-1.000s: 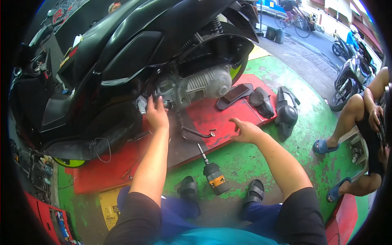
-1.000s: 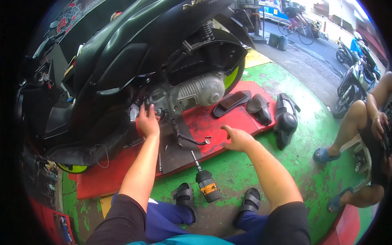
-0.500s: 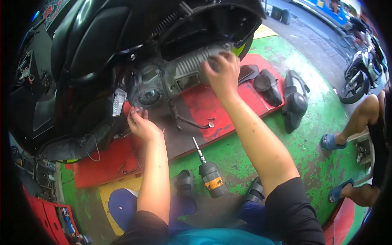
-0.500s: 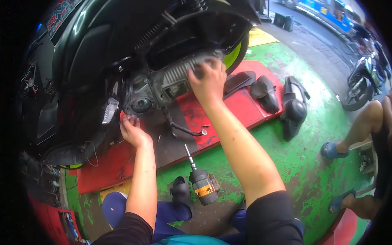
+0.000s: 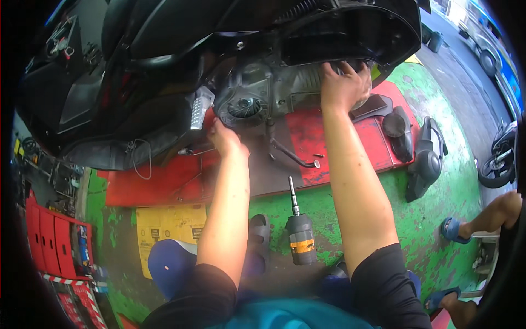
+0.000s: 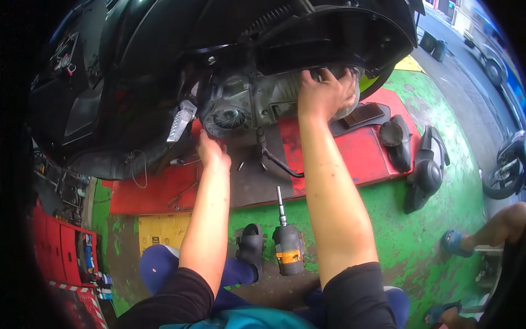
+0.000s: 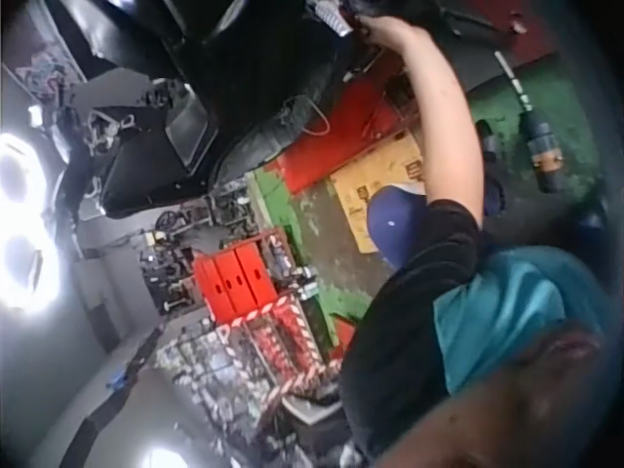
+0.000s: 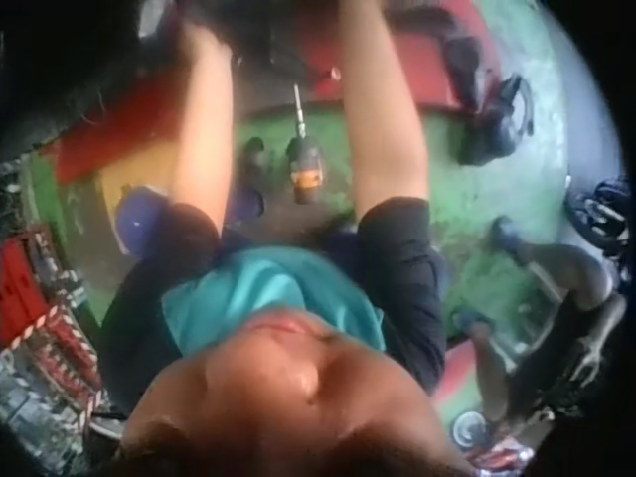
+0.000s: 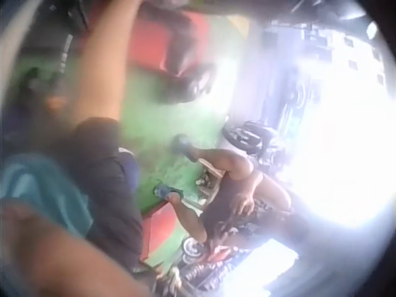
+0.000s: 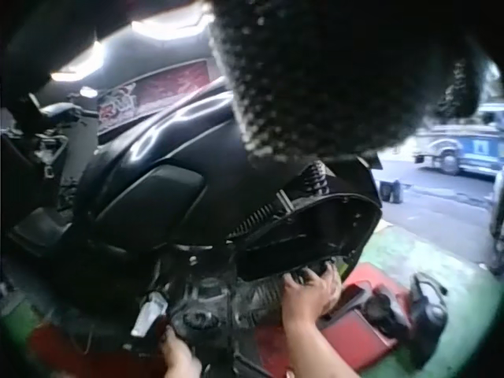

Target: The person removes covers from a motorcycle, unfastens bolts from the engine casing using an impact wrench, and removes the metal casing cover by hand.

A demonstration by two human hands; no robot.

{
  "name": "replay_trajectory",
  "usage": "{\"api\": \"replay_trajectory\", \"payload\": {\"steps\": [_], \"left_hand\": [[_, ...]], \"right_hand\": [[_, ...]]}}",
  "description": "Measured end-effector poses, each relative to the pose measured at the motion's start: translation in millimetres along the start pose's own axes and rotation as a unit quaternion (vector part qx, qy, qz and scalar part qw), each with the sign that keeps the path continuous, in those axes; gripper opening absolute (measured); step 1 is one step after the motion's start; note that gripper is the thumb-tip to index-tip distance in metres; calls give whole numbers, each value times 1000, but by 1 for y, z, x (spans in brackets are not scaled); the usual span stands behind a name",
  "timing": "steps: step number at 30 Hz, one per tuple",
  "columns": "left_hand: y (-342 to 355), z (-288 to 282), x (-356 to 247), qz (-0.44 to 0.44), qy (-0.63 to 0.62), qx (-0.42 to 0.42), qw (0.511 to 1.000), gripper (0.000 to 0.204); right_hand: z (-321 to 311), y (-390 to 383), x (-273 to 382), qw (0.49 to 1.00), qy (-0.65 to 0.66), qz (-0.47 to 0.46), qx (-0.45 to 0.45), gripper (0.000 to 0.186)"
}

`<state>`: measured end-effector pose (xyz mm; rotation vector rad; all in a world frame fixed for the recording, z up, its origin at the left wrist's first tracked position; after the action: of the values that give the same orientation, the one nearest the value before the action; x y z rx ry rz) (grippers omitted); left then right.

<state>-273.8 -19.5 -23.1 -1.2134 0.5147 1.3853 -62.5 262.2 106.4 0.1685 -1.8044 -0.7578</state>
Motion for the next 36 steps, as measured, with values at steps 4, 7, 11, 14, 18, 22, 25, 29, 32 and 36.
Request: {"api": "replay_trajectory", "payload": {"steps": [4,7,11,14,18,22,25,29,32,36], "left_hand": [[24,18,-9,99,-93,56,989,50],[-14,28,-23,73,-83,9,994,52],[-21,27,-27,80,-68,-31,994,50],[-21,27,-26,65,-46,-43,996,47],[-16,28,-20,41,-83,-49,994,48],[-29,28,-23,28,-86,-64,994,46],[-36,27,-24,41,-81,-58,994,43],[-45,10,-14,165,-39,-22,985,40],[-61,-14,37,174,-15,5,985,33],[-48,-32,117,-82,-137,32,987,22]], "right_hand": [[4,-3,2,1000,-2,18,-5,40],[4,3,-12,999,-22,23,-11,41],[9,6,-17,998,-7,57,-12,42],[11,7,-19,998,0,68,-19,43],[14,7,-21,998,-9,65,-15,41],[15,9,-28,998,-6,58,-20,41],[12,12,-30,999,-21,46,-11,41],[5,18,-28,998,-45,26,19,39],[5,36,-34,998,-48,23,44,38],[14,36,-36,996,-42,59,55,40]]}}
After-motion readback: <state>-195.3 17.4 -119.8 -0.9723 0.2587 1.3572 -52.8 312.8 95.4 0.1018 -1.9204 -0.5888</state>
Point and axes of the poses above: each hand's wrist, its own y-axis towards the middle knuckle, its own z-axis out of the palm, x = y × z, the point moved 8 cm from there along y, towards the middle knuckle, and after that the axes turned 8 degrees about -x, right-handed, at the moved point
